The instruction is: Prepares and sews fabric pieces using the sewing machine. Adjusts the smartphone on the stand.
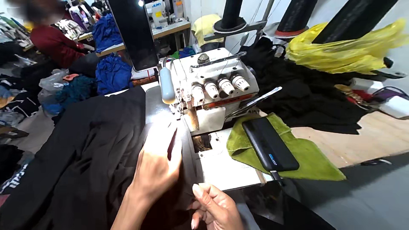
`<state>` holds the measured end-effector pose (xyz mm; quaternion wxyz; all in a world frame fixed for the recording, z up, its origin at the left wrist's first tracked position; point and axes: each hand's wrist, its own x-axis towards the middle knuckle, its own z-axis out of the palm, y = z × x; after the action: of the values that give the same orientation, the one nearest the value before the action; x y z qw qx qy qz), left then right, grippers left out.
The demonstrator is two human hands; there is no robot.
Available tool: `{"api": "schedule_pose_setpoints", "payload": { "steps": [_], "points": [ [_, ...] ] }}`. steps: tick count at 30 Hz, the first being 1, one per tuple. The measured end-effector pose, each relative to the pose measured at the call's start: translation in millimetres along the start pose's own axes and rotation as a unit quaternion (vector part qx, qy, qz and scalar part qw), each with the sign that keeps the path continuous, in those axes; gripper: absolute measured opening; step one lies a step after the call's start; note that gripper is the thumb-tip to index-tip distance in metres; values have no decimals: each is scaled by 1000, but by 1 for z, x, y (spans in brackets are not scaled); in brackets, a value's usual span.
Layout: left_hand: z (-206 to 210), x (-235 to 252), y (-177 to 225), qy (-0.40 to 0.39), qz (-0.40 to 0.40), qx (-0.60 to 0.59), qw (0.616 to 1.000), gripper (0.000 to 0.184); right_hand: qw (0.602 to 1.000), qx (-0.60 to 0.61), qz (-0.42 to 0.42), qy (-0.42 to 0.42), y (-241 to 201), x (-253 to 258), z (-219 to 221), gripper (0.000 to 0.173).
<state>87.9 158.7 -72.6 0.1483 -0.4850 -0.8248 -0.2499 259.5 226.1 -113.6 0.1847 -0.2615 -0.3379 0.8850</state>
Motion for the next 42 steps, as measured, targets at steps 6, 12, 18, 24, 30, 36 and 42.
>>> {"api": "schedule_pose_setpoints", "payload": {
  "steps": [6, 12, 18, 24, 30, 36, 42],
  "points": [
    [-13, -53, 29, -71, 74, 28, 994, 93, 999, 14, -4, -32, -4, 2, 10, 13],
    [10, -43, 16, 66, 116, 137, 982, 41, 997, 56, -23, -39, -9, 21, 22, 13],
    [7, -28, 13, 69, 96, 155, 981, 30, 999, 45, -28, -3, -19, 45, 33, 15],
    [4, -8, 15, 53, 57, 187, 979, 29, 999, 11, -43, 18, -31, 70, 44, 18],
    [5, 12, 13, 33, 13, 198, 979, 32, 995, -58, -67, 53, -36, 97, 52, 20],
    [8, 31, 5, 31, -7, 186, 982, 28, 963, -203, -135, 110, -30, 127, 54, 33],
    [15, 50, -3, -1, -28, 185, 982, 28, 963, -205, -121, 127, -33, 132, 57, 35]
  ]
}}
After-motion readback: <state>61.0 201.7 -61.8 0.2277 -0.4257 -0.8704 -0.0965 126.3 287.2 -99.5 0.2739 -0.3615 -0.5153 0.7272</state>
